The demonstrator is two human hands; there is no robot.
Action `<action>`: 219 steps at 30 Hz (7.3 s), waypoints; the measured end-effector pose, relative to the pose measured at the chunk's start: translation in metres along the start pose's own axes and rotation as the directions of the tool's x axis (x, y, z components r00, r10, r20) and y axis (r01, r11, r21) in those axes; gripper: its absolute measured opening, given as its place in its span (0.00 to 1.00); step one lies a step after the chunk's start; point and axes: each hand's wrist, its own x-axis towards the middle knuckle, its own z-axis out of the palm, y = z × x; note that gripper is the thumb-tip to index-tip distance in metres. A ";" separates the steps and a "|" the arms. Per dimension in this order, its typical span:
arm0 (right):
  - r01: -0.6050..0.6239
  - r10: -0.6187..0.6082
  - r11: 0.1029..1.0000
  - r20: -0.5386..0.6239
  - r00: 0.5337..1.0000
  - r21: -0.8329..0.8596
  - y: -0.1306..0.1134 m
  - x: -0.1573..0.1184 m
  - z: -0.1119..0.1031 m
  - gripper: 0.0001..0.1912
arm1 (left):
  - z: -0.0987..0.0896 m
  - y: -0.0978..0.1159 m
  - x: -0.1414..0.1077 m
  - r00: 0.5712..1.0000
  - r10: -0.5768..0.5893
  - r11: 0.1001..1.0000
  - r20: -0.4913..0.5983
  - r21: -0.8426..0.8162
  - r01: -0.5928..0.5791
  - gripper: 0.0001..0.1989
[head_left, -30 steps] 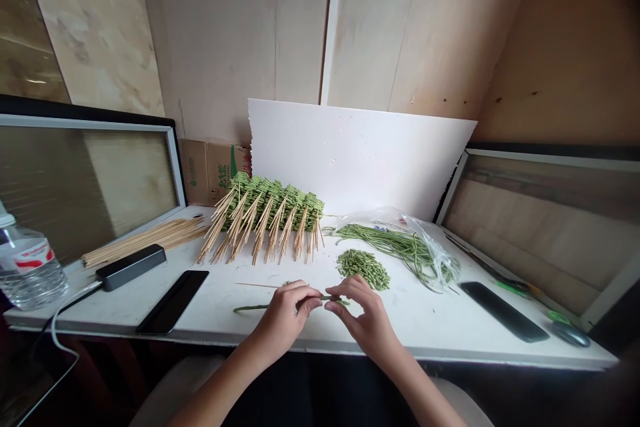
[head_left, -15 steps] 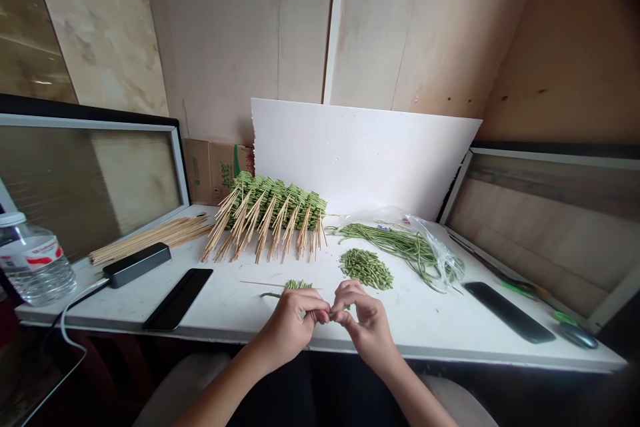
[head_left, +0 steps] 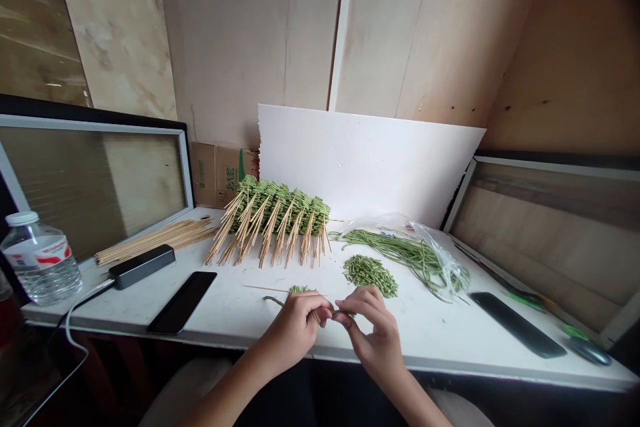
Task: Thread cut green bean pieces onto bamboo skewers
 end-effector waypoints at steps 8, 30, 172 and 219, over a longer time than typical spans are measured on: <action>0.002 -0.001 1.000 0.018 1.000 -0.024 -0.006 0.002 -0.002 0.09 | 0.005 0.006 -0.003 0.997 0.055 0.998 0.057 0.021 -0.056 0.12; -0.406 0.405 0.895 -0.047 0.913 -0.184 0.054 0.004 -0.025 0.17 | -0.001 -0.022 0.003 0.997 -0.077 0.986 -0.014 -0.152 0.074 0.20; -0.178 0.146 0.977 0.233 0.962 0.121 -0.004 0.005 -0.010 0.13 | 0.009 -0.008 -0.005 0.995 0.089 0.996 0.035 -0.028 -0.088 0.16; -0.457 0.535 0.772 0.063 0.842 -0.442 0.095 -0.021 -0.032 0.31 | 0.009 -0.044 0.003 0.945 -0.284 0.898 0.160 -0.300 0.321 0.25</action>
